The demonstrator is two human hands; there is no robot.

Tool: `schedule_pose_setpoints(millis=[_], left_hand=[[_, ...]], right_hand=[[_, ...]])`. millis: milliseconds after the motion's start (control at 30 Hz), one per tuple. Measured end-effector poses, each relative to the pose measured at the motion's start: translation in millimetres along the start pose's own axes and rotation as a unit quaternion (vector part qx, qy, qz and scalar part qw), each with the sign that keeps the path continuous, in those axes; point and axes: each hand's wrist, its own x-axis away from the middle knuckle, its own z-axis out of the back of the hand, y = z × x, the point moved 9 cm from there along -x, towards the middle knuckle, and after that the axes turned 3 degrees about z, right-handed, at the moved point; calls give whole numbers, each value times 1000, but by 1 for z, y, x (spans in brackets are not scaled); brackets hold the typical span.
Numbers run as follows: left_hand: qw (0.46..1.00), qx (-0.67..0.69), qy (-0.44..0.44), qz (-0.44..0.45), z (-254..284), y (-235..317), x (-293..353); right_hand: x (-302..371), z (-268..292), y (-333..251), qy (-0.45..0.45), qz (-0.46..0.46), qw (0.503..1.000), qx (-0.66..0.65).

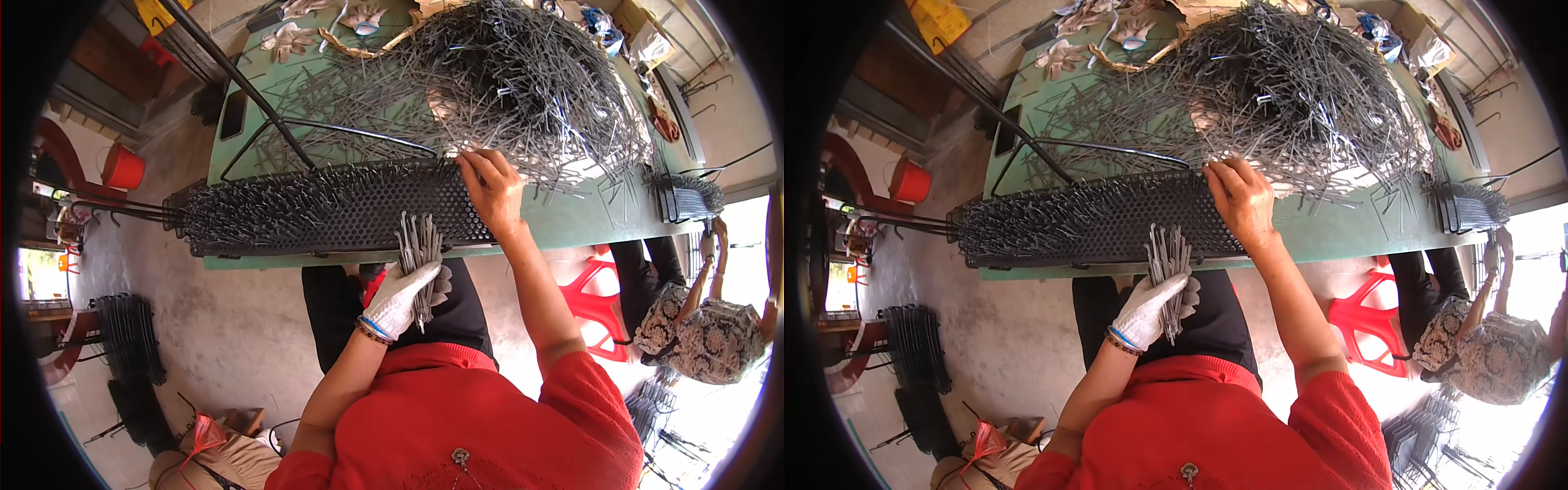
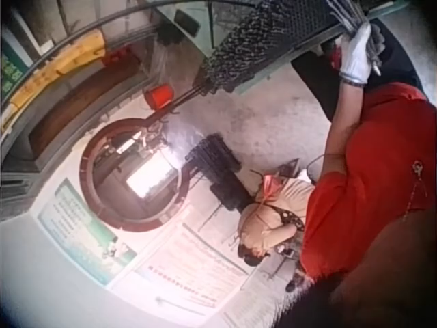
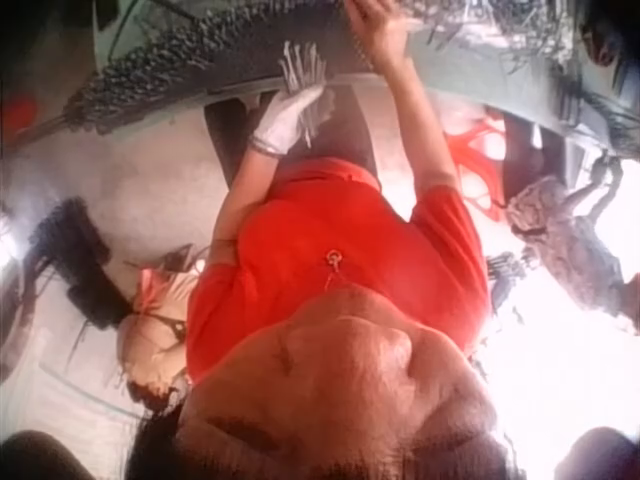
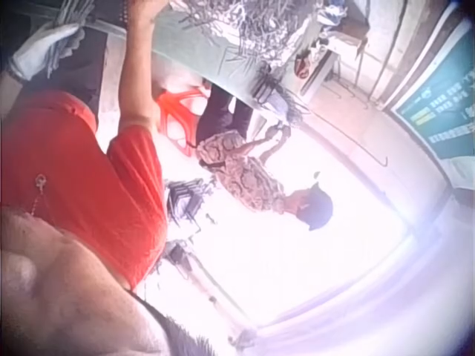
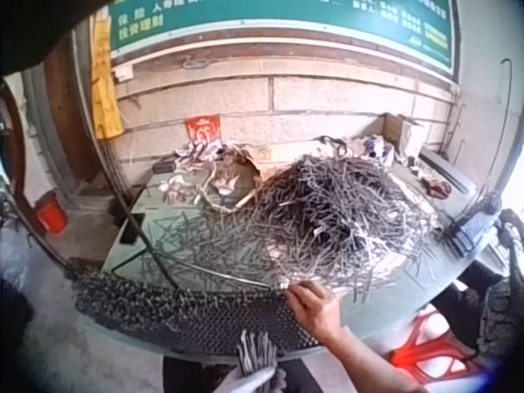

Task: The recorder is manually inserting thin metal rods into a perforated base, possibly for an industrial brush or filter.

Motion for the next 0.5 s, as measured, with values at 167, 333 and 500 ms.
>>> schedule_pose_setpoints(millis=[167, 333, 500], left_hand=[[1000, 10, -3, 0, -1, -1, -2], [1000, 29, -8, 4, -4, 2, 1], [999, 28, -12, -17, -4, 6, 1]], right_hand=[[3, -1, -3, 7, 26, 999, 30], [8, 2, 3, -8, -61, 998, -29], [32, -16, -7, -206, -221, 925, -230]])
